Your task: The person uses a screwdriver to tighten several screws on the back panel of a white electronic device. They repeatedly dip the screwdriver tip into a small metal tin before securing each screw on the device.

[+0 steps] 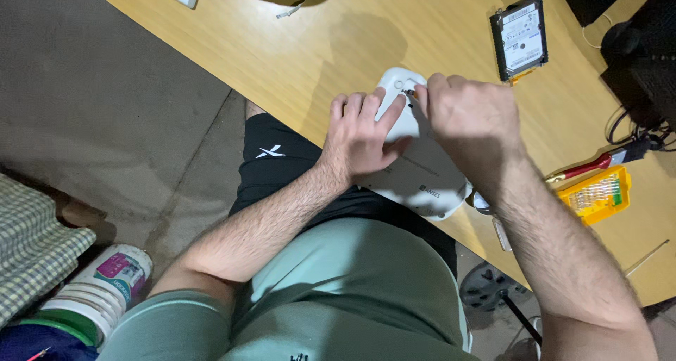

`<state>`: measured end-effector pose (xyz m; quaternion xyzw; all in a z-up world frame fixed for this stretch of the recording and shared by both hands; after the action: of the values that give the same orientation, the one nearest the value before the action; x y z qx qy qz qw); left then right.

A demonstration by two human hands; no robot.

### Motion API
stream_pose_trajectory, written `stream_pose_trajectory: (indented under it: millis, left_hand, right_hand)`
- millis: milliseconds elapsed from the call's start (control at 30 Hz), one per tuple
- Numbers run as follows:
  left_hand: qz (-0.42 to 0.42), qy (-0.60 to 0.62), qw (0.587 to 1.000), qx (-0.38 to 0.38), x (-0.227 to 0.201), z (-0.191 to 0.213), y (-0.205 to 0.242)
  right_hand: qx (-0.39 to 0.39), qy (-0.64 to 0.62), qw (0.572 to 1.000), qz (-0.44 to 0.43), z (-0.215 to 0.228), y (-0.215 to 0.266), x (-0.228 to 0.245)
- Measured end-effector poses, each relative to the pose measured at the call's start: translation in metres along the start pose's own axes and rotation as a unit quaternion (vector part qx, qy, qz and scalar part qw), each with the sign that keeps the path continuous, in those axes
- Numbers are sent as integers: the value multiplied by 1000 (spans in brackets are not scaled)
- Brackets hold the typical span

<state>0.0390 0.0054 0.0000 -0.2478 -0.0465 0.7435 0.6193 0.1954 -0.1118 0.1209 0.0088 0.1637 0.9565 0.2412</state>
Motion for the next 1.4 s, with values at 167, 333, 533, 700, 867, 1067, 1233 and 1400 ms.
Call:
stream_pose_trajectory:
  millis: [167, 333, 533, 700, 867, 1067, 1233, 1400]
  left_hand:
    - [-6, 9, 1000, 6, 0, -1, 0]
    - [-2, 7, 1000, 0, 0, 4, -1]
    - [2, 15, 1000, 9, 0, 0, -1]
    - [-2, 14, 1000, -1, 1, 0, 0]
    - [-4, 19, 1000, 0, 1, 10, -5]
    - [-9, 16, 1000, -12, 1, 4, -2]
    - [-11, 18, 1000, -16, 2, 4, -2]
    - [-16, 6, 1000, -15, 2, 5, -3]
  right_hand:
    - [15, -16, 1000, -15, 1, 2, 1]
    - [-16, -7, 1000, 25, 24, 4, 1]
    - [5, 10, 1000, -1, 7, -5, 5]
    - [7, -62, 998, 3, 12, -1, -3]
    - [-9, -20, 1000, 7, 6, 1, 3]
    - [25, -23, 998, -45, 1, -6, -3]
    - [-15, -60, 997, 38, 3, -6, 0]
    - [-27, -50, 997, 47, 2, -5, 1]
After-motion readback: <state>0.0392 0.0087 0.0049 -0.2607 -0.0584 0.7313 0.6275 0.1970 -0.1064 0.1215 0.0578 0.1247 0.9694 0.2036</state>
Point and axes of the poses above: each hand's wrist, its own y-axis away from the middle knuckle, its own z-axis out of the back of the hand, x = y × z, the point moved 3 cm from there along -y, towards the middle knuckle, and after that the axes turned 3 degrees about -y, right-handed, at the moved point
